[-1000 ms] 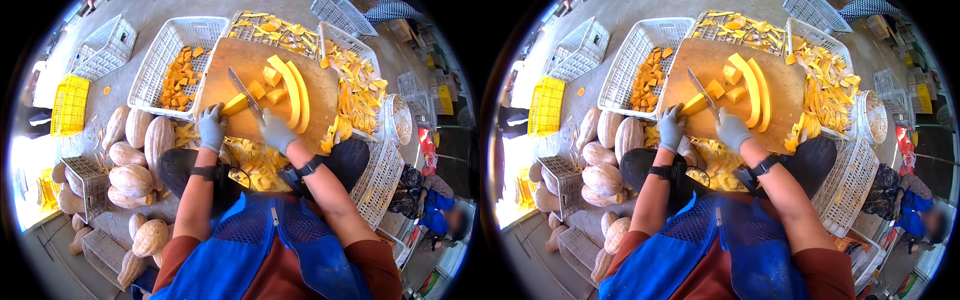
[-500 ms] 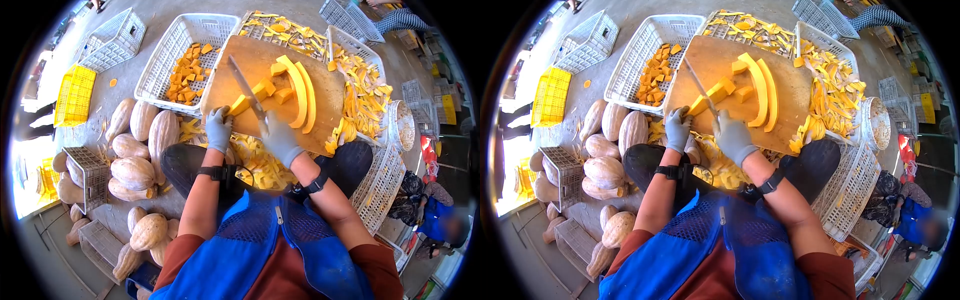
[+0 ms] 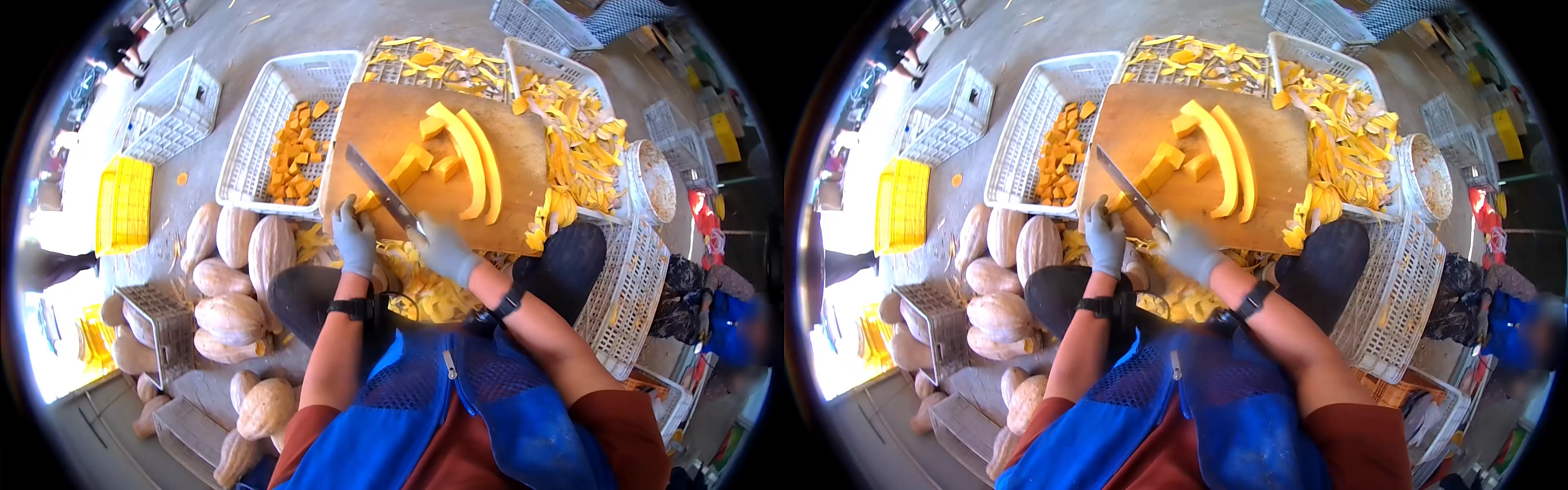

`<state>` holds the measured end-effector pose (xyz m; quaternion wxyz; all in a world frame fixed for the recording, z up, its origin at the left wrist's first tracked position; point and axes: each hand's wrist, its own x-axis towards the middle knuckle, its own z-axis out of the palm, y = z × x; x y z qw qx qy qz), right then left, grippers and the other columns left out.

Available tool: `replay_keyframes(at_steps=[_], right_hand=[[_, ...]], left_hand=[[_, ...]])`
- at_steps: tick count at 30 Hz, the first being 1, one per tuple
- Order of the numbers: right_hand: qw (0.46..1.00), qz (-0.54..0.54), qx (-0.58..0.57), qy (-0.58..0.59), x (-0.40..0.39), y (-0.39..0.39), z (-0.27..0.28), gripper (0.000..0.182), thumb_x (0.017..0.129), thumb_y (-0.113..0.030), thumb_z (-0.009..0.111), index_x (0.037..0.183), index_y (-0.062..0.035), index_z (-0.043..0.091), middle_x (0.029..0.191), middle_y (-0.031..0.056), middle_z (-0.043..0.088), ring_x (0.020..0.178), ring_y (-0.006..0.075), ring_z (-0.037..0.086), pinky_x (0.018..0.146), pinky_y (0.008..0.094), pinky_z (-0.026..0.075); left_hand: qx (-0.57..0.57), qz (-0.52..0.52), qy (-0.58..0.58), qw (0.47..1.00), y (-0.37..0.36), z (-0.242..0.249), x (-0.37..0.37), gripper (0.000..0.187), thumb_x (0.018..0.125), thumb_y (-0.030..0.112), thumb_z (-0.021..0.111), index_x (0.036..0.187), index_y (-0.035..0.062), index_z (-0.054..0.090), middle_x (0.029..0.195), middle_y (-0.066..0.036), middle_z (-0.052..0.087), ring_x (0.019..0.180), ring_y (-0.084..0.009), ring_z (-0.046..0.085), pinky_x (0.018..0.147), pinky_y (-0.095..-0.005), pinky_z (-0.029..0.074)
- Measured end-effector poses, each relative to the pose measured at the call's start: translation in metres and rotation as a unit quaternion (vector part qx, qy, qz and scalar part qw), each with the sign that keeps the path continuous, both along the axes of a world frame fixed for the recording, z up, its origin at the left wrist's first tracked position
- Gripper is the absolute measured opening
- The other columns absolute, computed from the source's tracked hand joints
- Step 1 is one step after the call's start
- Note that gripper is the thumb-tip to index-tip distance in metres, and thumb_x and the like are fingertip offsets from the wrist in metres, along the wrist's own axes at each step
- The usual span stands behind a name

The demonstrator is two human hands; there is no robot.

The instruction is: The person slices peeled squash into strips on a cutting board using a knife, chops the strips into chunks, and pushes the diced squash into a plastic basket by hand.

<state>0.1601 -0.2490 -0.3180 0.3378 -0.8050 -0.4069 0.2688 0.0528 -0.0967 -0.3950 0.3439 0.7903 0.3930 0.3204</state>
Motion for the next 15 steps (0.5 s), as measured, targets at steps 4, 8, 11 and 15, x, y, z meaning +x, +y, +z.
replay_keyframes(at_steps=[4, 8, 11, 15], right_hand=[[0.989, -0.132, 0.07, 0.017, 0.013, -0.039, 0.031, 0.023, 0.09, -0.024, 0.055, 0.096, -0.0032, 0.049, 0.073, 0.0224, 0.06, 0.068, 0.0401, 0.06, 0.057, 0.0459, 0.046], [0.968, -0.222, 0.114, 0.028, 0.041, -0.08, 0.03, 0.019, 0.091, -0.02, 0.055, 0.094, -0.0031, 0.048, 0.065, 0.0162, 0.057, 0.057, 0.0319, 0.059, 0.051, 0.0397, 0.044], [0.93, -0.306, 0.133, 0.155, 0.054, -0.094, 0.042, 0.016, 0.092, -0.018, 0.056, 0.092, -0.0042, 0.047, 0.059, 0.0067, 0.052, 0.046, 0.0186, 0.052, 0.043, 0.0314, 0.04], [0.881, -0.378, 0.157, 0.236, 0.062, -0.107, 0.039, 0.013, 0.092, -0.016, 0.054, 0.09, -0.0055, 0.046, 0.056, -0.0029, 0.045, 0.04, 0.0048, 0.041, 0.036, 0.0222, 0.033]], left_hand=[[0.223, -0.112, 0.118, 0.961, -0.027, 0.032, 0.045, 0.056, 0.075, 0.032, 0.067, 0.128, 0.0189, 0.051, 0.141, -0.015, 0.037, 0.134, -0.0399, 0.026, 0.108, -0.0622, 0.012], [0.251, -0.267, 0.143, 0.92, -0.041, 0.043, 0.099, 0.047, 0.079, 0.037, 0.063, 0.123, 0.0254, 0.055, 0.142, -0.013, 0.039, 0.134, -0.0385, 0.029, 0.106, -0.0678, 0.009], [0.307, -0.298, 0.149, 0.891, -0.026, 0.025, 0.129, 0.041, 0.079, 0.034, 0.062, 0.119, 0.025, 0.057, 0.137, -0.011, 0.045, 0.13, -0.0362, 0.036, 0.106, -0.0669, 0.012], [0.402, -0.309, 0.122, 0.853, 0.041, 0.013, 0.132, 0.03, 0.078, 0.027, 0.064, 0.108, 0.0232, 0.061, 0.127, -0.01, 0.055, 0.121, -0.0336, 0.048, 0.106, -0.063, 0.019]])
